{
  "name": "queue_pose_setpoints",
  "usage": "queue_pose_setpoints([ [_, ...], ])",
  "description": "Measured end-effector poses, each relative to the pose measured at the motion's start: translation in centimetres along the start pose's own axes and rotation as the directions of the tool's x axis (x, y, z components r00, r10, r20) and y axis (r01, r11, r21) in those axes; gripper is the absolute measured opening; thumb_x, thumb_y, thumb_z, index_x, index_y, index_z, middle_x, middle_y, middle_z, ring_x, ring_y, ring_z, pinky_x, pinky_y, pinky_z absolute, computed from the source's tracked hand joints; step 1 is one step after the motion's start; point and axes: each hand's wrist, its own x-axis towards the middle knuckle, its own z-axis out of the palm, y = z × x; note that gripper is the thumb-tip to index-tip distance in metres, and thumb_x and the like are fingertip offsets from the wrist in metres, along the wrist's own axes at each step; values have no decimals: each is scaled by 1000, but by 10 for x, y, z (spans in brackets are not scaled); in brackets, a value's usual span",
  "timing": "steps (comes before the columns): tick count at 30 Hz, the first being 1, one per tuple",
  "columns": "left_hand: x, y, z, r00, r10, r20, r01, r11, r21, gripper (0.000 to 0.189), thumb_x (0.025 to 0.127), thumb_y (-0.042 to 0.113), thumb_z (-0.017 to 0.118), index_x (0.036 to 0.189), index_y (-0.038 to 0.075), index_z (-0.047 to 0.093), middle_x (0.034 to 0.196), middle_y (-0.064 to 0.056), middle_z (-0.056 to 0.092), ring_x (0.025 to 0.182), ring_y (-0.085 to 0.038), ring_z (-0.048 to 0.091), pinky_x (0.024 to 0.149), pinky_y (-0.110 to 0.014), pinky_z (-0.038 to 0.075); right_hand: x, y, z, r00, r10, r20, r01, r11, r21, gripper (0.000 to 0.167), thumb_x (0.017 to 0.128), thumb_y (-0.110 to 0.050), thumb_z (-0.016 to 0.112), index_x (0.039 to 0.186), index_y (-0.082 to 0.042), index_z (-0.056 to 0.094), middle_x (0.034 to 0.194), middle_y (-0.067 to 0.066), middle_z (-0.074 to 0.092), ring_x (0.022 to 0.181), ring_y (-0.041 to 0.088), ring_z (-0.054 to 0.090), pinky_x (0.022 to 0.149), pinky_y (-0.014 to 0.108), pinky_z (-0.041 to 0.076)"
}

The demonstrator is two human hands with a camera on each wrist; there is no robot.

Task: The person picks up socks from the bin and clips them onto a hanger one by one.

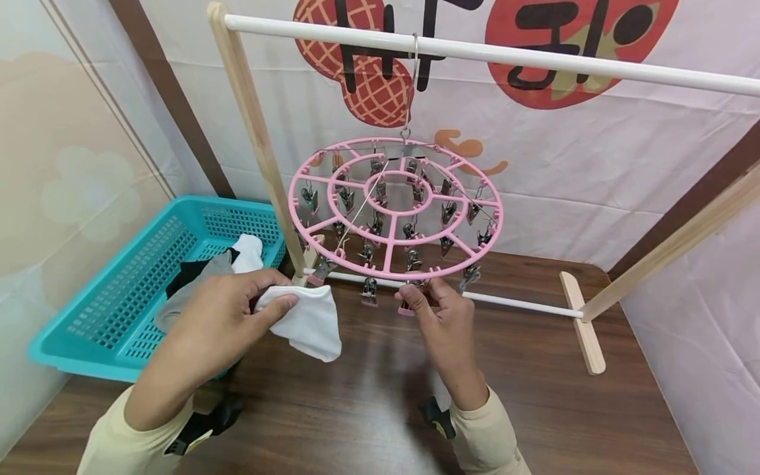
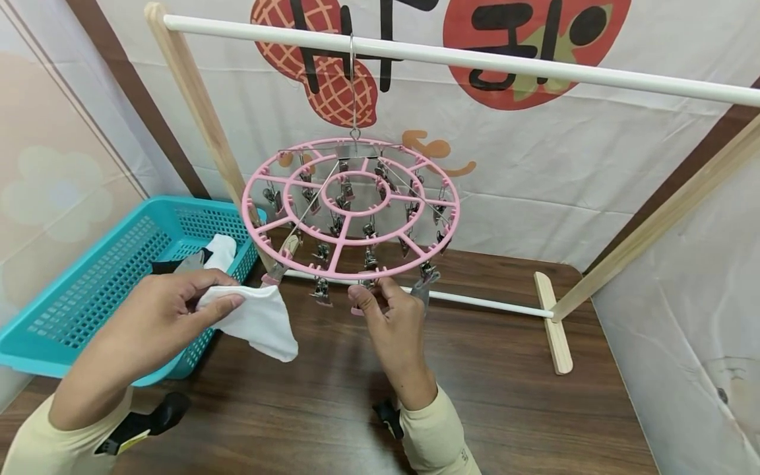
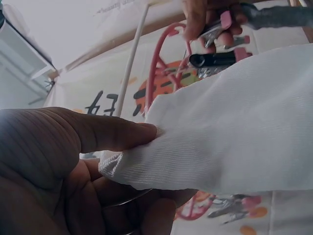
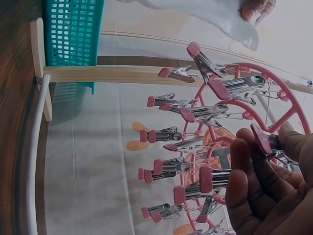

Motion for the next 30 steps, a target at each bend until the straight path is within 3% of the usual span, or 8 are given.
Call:
queue_pose_setpoints([
  [4,1,2,9,1000,11,14,-10,1000,-28,14,91,20,68,102,12,71,68,5,58,55,-14,43,46,-27,32,0,1,0,1000,0,6,0,1000,-15,8,91,-8,66,92,0,67,78,11,71,71,16,70,65,29,56],
  [12,3,5,16,998,-17,66,23,996,-89,19,91,21,68,109,14,71,56,4,37,50,-13,36,44,-27,29,0,0,0,1000,11,5,-10,999,-37,9,91,-10,65,92,-1,67,78,9,72,70,15,70,65,28,56],
  [15,4,7,19,997,-18,70,25,995,-100,18,90,21,70,106,14,72,63,4,50,54,-14,40,46,-28,31,1,1,0,1000,15,5,-15,999,-32,9,91,-10,66,93,-2,68,78,9,72,71,15,70,64,29,56],
  [18,6,11,23,998,4,58,3,993,-120,15,88,20,71,102,14,73,84,1,66,64,-14,49,51,-29,36,1,0,0,1000,21,2,-20,999,-25,11,91,-13,67,93,-2,68,78,8,71,71,16,70,64,30,56],
  [20,7,13,26,998,18,60,-10,991,-134,13,88,20,72,100,14,74,95,0,69,68,-15,51,52,-29,37,1,0,-1,1000,24,0,-24,999,-35,12,90,-15,68,94,-3,69,78,6,71,71,16,70,64,30,56],
  [26,11,18,37,996,50,68,-42,993,-115,9,86,20,74,94,14,74,77,6,64,62,-11,48,52,-29,36,0,1,-2,1000,30,4,-30,998,-50,13,91,-16,68,94,-3,68,78,8,71,70,21,70,63,29,56],
  [30,14,19,44,995,58,75,-51,994,-99,8,86,19,74,92,14,74,84,6,68,66,-9,53,57,-30,41,1,2,-2,1000,27,-1,-27,998,-56,12,91,-15,67,92,-3,68,78,9,72,69,24,70,63,29,56],
])
